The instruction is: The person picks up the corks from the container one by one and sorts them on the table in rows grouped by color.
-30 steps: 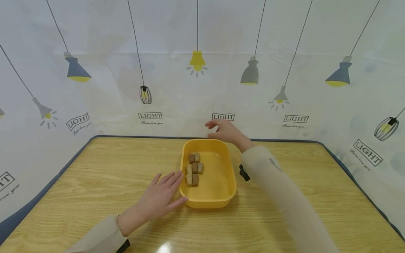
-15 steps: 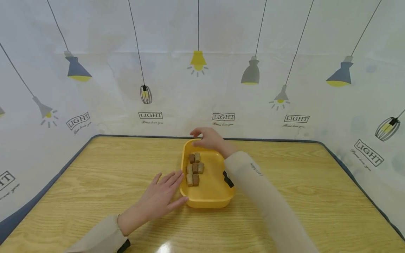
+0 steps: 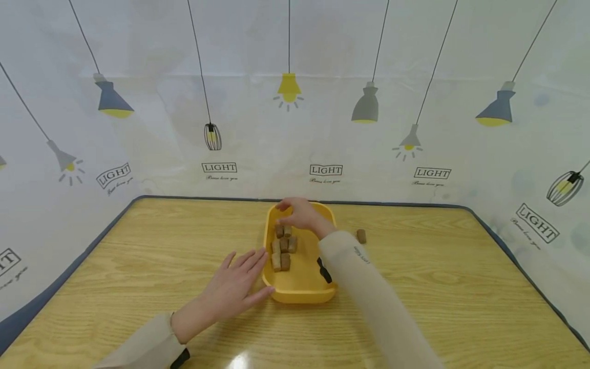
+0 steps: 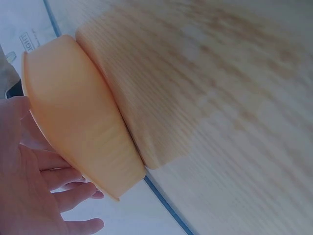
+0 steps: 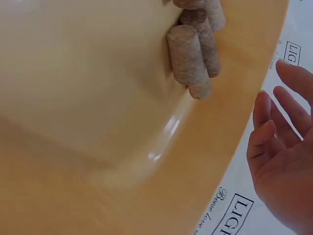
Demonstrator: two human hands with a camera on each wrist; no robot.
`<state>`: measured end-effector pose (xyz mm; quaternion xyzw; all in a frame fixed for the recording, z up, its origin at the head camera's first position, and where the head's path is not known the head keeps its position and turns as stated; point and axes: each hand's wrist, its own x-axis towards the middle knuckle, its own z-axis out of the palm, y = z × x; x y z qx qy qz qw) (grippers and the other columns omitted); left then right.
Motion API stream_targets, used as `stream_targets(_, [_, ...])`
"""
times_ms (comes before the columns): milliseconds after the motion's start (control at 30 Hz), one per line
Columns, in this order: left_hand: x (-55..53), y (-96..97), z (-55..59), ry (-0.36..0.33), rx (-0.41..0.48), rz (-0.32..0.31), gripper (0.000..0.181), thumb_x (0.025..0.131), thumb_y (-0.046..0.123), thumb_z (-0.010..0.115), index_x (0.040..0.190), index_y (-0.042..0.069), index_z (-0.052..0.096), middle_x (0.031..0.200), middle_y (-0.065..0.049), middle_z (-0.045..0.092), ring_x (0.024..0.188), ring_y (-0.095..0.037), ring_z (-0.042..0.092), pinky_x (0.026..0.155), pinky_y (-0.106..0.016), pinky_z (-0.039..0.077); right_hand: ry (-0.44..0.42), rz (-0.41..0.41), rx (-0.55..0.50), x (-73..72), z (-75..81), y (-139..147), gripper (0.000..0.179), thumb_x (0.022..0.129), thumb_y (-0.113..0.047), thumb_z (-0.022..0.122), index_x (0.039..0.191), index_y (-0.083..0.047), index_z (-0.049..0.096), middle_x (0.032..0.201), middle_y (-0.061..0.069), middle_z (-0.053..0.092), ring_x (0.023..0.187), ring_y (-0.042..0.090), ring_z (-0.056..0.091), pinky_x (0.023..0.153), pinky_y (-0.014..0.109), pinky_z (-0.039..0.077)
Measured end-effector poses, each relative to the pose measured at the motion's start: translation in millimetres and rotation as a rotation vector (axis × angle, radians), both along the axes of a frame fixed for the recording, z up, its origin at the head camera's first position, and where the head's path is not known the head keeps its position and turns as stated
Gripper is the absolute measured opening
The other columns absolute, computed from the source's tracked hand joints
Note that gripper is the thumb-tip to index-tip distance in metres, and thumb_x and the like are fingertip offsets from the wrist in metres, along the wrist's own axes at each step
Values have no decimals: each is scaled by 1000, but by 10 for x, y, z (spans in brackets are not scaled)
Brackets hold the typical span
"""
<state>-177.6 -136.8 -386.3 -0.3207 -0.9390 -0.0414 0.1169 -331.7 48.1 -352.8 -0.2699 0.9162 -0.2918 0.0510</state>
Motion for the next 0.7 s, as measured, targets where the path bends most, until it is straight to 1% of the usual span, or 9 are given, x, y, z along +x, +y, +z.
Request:
stream_targets(267, [-8, 3, 4, 7, -2, -7, 69, 88, 56, 36, 133, 3, 40, 136, -9, 36, 121, -26, 34, 94, -53, 23, -43, -18, 9, 2, -112, -2, 38, 81, -15, 65, 117, -4, 56, 114, 10, 55, 108, 23, 47, 92, 33, 34])
stream_targets(400, [-9, 5, 5, 3, 3, -6, 69, 88, 56, 35, 133, 3, 40, 136, -9, 36, 122, -26, 34, 94, -53, 22, -50, -16, 0, -10, -165, -9, 39, 79, -12, 66, 115, -2, 57, 113, 11, 55, 107, 24, 48, 92, 34, 34])
stream_targets(567, [-9, 3, -4, -3, 0, -1, 70, 88, 57, 34, 133, 3, 39, 137, -9, 35, 122, -26, 34, 95, -53, 22, -77, -24, 14, -35, -255, -26, 39, 79, -10, 66, 116, -3, 57, 115, 10, 55, 107, 22, 48, 92, 32, 34])
stream_targets(700, [-8, 1, -10, -2, -7, 3, 71, 88, 57, 33, 134, 3, 38, 137, -9, 34, 122, -25, 34, 95, -53, 22, -76, -30, 26, -49, -297, -42, 40, 78, -10, 67, 115, -3, 57, 115, 10, 55, 107, 22, 48, 92, 31, 34])
